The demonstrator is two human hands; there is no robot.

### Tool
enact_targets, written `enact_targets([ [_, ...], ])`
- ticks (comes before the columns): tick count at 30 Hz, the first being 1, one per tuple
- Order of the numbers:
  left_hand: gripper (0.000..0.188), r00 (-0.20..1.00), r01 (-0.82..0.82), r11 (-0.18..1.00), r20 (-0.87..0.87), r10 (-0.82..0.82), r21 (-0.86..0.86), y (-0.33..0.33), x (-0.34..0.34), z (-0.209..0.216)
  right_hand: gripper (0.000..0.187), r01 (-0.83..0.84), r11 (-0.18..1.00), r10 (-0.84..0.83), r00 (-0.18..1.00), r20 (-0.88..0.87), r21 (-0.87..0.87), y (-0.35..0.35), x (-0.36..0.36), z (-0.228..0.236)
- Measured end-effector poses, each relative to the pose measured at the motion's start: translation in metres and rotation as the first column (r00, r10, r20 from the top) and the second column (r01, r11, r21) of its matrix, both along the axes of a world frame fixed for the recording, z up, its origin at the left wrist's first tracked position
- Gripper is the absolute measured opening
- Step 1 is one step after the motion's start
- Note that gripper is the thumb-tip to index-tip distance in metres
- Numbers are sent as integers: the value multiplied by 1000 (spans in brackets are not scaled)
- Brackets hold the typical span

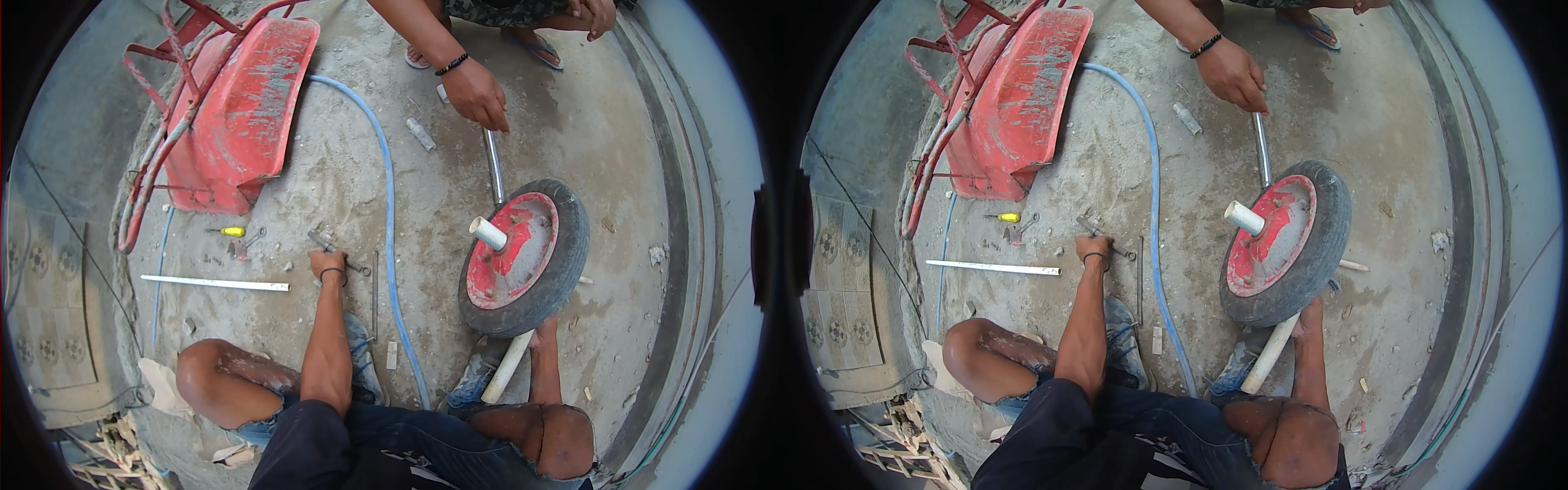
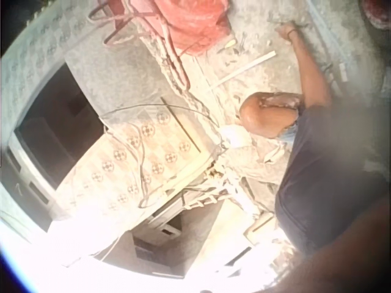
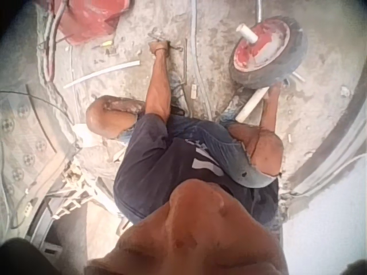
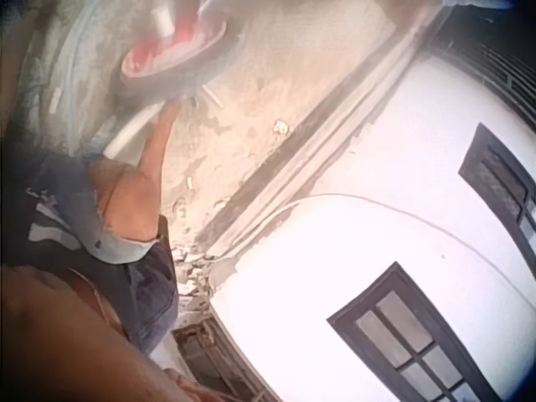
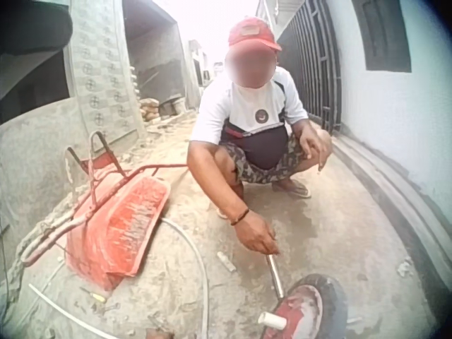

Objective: The person works with another individual to assemble a white pipe structure onto a small red wheel. The person uses a hacksaw to cut the pipe and a hammer to tap pieces together while the other person holds the assembly and uses a wrench on a metal rod.

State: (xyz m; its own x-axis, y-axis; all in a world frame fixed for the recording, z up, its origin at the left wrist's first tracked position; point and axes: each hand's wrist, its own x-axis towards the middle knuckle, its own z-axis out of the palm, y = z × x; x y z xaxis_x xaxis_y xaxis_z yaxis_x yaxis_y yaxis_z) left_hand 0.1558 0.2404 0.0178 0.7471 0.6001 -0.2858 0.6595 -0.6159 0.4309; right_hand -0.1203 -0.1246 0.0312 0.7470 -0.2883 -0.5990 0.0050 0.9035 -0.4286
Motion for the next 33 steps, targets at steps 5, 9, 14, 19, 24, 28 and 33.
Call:
enact_targets([
  [5, 46, 993, 26, 559, 88, 84, -829, 23, 15, 13, 39, 18, 998, -21, 999, -42, -63, -2, 3, -7],
  [9, 57, 904, 361, -40, 360, -230, -932, -44, 9, 84, 38, -8, 999, 8, 1000, 12, 41, -12, 6, 13],
  [14, 51, 634, 400, -109, 361, -684, -910, -105, 44, 122, 39, -24, 999, 23, 999, 26, 40, -14, 13, 8],
  [19, 32, 169, 840, 113, 58, -984, -531, -150, 48, 133, 38, -54, 998, 55, 998, 17, -35, -21, 19, 12],
  [24, 31, 39, 954, -9, 155, -987, -299, -162, 41, 140, 35, -20, 998, 17, 998, -58, -56, -23, 26, 19],
  [28, 36, -129, 976, -160, 200, -971, -146, -175, 34, 150, 24, -97, 989, 88, 992, -86, -107, -20, 34, 26],
  [33, 48, -123, 969, -169, 243, -962, -179, -186, 36, 150, 25, -139, 971, 123, 988, -91, -194, -13, 59, 77],
])
